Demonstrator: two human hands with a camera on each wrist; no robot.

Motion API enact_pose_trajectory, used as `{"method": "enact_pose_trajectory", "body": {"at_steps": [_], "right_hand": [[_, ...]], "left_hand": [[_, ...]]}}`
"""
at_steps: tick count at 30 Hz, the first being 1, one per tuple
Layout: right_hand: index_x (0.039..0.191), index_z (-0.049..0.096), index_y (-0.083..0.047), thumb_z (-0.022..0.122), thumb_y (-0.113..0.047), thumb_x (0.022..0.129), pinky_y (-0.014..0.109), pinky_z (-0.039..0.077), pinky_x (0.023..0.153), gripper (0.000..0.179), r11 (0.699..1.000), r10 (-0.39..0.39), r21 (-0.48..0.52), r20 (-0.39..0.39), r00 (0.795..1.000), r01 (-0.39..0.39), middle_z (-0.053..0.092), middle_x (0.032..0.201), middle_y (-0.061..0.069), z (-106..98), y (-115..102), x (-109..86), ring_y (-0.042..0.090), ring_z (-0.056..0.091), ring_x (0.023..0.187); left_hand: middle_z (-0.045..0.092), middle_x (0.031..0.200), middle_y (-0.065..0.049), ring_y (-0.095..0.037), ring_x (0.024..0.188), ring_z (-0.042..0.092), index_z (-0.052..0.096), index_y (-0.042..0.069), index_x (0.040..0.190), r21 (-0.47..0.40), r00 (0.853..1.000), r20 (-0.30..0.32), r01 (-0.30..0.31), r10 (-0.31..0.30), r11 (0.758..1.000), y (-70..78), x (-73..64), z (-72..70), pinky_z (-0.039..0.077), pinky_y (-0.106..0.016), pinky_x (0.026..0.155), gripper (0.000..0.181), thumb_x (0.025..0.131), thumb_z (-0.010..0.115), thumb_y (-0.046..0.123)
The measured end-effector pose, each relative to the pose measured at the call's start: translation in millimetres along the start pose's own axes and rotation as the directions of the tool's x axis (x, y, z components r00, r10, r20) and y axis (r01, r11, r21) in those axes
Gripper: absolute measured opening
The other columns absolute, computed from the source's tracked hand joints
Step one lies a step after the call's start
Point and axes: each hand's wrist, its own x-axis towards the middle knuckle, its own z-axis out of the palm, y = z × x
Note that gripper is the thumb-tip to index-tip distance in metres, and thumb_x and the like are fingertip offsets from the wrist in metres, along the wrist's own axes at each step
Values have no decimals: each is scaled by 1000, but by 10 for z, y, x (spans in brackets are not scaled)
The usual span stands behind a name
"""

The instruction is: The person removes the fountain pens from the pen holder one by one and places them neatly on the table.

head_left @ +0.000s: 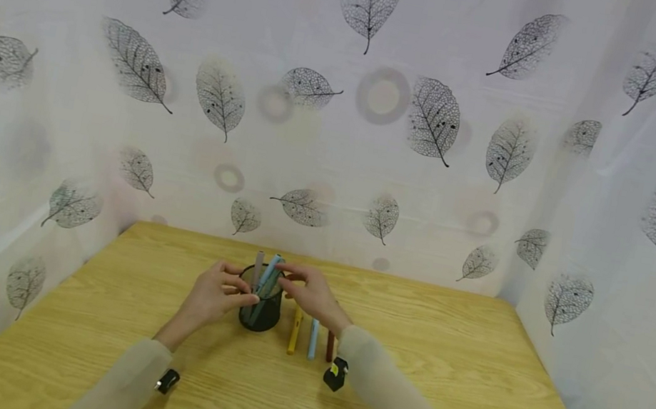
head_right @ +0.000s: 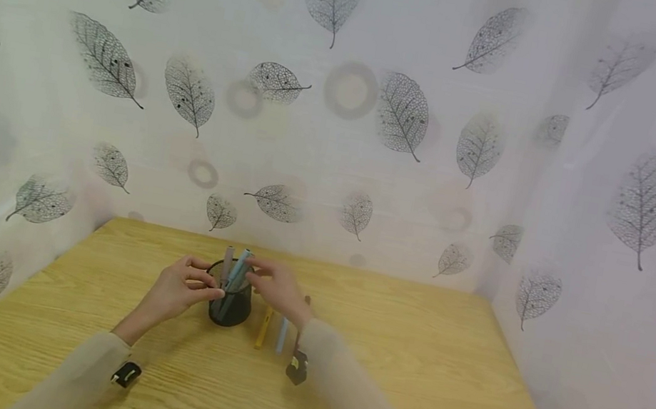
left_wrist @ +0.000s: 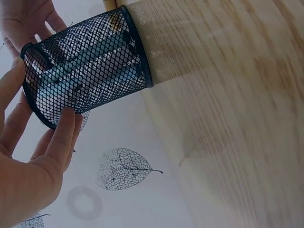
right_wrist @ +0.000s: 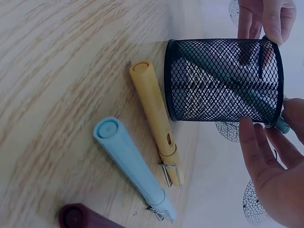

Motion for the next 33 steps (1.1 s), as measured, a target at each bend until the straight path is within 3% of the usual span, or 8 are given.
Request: {"method": "enact_pose_trajectory", "body": {"at_steps": [3,10,15,21,28,33], "right_hand": [[136,60,-18,56,-21,101,53,57,88,35,1000,-7,-6,-30,1000,6,59,138,6,5,-15,-2,24,65,104],[131,64,-17,59,-20,100,38,57,93,32,999,-26,-27,-122,992,23,63,131,5,-5,-65,-7,23,62,113],[128,66,-15,63,-18,97,36,57,94,31,998,-53,21,-182,982,58,63,131,5,-13,-66,7,24,61,117],[127,65,-6,69,-9,92,36,58,93,35,991,-81,79,-257,963,104,63,129,13,-15,-81,1,32,62,114],[125,62,5,68,2,89,34,59,89,36,981,-122,99,-353,928,167,63,124,24,-82,-375,-124,40,62,110],[125,63,3,69,1,89,33,60,88,37,984,-78,116,-398,914,134,63,123,23,-110,-424,-138,38,63,110]], "left_hand": [[50,122,-19,-36,119,51,76,6,82,0,1000,1,1,-1,1000,-3,1,-2,56,-46,95,15,80,82,20],[49,128,-22,-37,121,51,75,5,84,-12,1000,11,15,-15,1000,-10,0,-8,57,-46,94,16,80,83,19],[49,129,-22,-36,120,51,75,5,84,-10,1000,2,15,-15,1000,-28,3,-7,57,-45,94,17,80,83,19],[49,128,-22,-36,119,52,75,5,84,-14,1000,4,12,-12,1000,-28,2,4,57,-45,94,17,80,83,20],[48,128,-18,-36,119,53,75,3,85,-37,999,1,37,-37,999,-9,-1,8,57,-45,94,18,80,83,19],[48,129,-19,-37,118,54,75,3,85,-35,999,-3,36,-36,999,-1,-9,-2,57,-46,94,20,80,83,20]]}}
